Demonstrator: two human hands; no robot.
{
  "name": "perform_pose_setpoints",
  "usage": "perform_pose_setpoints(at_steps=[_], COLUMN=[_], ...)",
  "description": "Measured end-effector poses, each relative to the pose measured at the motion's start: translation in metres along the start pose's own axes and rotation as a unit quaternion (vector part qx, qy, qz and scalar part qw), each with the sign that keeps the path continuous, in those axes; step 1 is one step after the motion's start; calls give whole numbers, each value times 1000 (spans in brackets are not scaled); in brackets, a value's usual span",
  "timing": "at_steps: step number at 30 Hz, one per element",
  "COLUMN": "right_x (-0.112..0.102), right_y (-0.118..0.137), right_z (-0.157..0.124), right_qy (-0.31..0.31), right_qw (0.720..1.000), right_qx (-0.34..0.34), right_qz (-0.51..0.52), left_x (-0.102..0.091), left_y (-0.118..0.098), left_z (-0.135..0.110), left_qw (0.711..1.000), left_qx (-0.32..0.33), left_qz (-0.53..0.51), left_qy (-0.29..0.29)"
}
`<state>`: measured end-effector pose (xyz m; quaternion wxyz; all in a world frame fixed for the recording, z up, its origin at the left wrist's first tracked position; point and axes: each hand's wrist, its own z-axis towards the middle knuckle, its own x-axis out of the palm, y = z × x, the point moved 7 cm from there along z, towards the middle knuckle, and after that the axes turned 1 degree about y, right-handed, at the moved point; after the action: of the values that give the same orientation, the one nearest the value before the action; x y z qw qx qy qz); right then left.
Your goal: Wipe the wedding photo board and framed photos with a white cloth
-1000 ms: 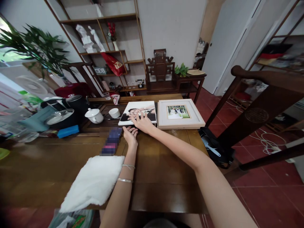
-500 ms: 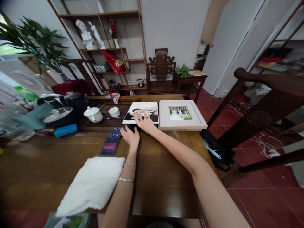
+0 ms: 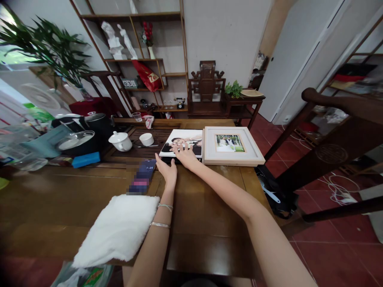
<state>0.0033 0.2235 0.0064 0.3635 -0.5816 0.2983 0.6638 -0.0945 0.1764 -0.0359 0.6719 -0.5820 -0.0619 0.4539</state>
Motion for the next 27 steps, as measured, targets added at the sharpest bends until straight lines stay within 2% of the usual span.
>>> perform_pose_setpoints(at_steps=[6, 8, 11, 14, 16, 18, 20, 23, 27], right_x=[-1, -7, -27, -55, -74, -87, -92, -80, -48], right_y=[-8, -13, -31, -78, -128, -180, -226, -269, -287], right_z=[9, 9, -3, -33, -63, -101, -140, -184, -205], right_qy=[102, 105, 62, -9, -60, -99, -118, -93, -23], right_qw=[992, 990, 990, 990, 982, 962, 935, 900, 869], right_qx=[-6, -14, -12, 45, 131, 231, 325, 420, 485], right_qz=[70, 93, 124, 135, 123, 103, 80, 70, 91], left_x=[0, 2, 4, 2, -6, -14, -12, 14, 66], left_y=[2, 2, 0, -7, -17, -34, -59, -95, -123], left_z=[-1, -2, -4, -7, -11, -17, -24, -33, -24], left_qw=[1000, 1000, 1000, 1000, 1000, 999, 995, 981, 955], left_qx=[2, 3, 11, 19, 20, 45, 96, 154, 141], left_qz=[2, 6, 11, 14, 14, 17, 21, 43, 133], left_qy=[6, 9, 12, 7, -12, -24, 6, 111, 224])
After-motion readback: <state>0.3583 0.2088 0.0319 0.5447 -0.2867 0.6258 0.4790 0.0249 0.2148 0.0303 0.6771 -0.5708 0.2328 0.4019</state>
